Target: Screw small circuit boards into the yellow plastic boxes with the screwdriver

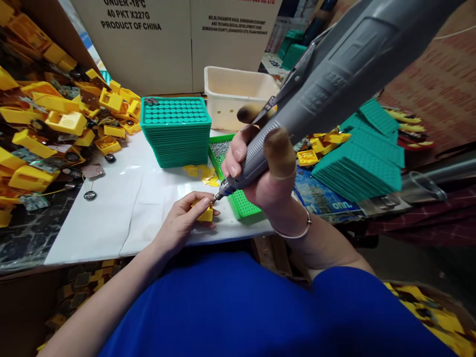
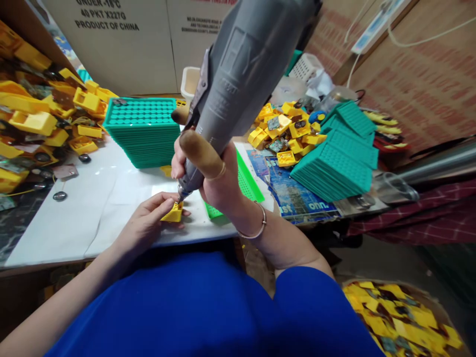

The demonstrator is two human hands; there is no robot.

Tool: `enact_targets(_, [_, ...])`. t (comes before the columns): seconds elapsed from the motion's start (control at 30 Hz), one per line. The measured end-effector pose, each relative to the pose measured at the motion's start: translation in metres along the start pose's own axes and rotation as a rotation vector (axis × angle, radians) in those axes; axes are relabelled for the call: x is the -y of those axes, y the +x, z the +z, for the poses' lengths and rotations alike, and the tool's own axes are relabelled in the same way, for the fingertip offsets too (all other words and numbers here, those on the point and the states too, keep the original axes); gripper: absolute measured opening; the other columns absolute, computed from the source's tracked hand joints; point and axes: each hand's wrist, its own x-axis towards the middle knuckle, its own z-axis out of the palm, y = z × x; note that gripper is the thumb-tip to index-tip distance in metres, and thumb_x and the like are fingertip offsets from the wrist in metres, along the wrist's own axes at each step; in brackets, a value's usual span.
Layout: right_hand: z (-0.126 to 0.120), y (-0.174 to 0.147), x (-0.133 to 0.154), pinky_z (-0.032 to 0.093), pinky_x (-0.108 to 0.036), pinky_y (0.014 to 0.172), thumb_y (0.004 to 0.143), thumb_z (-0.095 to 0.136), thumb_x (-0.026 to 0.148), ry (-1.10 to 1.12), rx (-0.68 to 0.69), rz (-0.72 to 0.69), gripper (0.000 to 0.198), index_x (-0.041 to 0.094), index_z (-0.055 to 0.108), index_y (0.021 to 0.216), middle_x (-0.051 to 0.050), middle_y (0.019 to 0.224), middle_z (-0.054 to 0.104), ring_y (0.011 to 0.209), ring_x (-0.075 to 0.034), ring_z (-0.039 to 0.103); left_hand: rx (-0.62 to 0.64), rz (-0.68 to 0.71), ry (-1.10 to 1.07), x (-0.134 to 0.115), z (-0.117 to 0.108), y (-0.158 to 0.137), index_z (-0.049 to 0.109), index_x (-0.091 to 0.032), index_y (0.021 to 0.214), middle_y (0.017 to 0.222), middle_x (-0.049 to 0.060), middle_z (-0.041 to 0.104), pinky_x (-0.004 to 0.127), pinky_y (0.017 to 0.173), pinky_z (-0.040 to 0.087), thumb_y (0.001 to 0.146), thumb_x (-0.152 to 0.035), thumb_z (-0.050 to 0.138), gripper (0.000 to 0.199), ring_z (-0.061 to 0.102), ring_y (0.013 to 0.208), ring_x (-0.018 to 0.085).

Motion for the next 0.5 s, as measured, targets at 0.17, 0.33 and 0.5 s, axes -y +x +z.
enact_targets(0.17, [0.0048,-0.0039,0.0000,0.043,-0.029,0.046,0.073,0.067,0.063,0.082,-0.014,-0.062,0.043,0.026,0.045,0.071,0.007,0.057,0.041,0.042,-0.009,0.040,0.006,-0.022,-0.041,-0.0017,0.0025,-0.0027,0.068,-0.016,0.085,0.087,0.006,0.070,0.027,0.057,0.058,0.076,-0.039,0.077,0.026,0.070,0.078,0.021])
enact_targets(0.33, [0.0068,-0.0050,0.0015,0.041,-0.027,0.046,0.075,0.063,0.065,0.052,-0.045,-0.131,0.044,0.026,0.044,0.075,0.008,0.058,0.038,0.041,-0.008,0.040,0.080,-0.118,-0.159,-0.0039,0.0030,-0.0027,0.065,-0.015,0.085,0.094,0.008,0.072,0.026,0.053,0.058,0.081,-0.034,0.073,0.022,0.071,0.075,0.020])
enact_targets(0.5, [0.0055,-0.0046,-0.0024,0.041,-0.026,0.044,0.076,0.062,0.065,0.079,-0.045,-0.174,0.045,0.025,0.042,0.072,0.008,0.056,0.038,0.040,-0.007,0.040,0.067,-0.195,-0.239,-0.0065,0.0049,-0.0015,0.063,-0.013,0.089,0.101,0.008,0.070,0.027,0.048,0.059,0.087,-0.027,0.065,0.014,0.073,0.074,0.022])
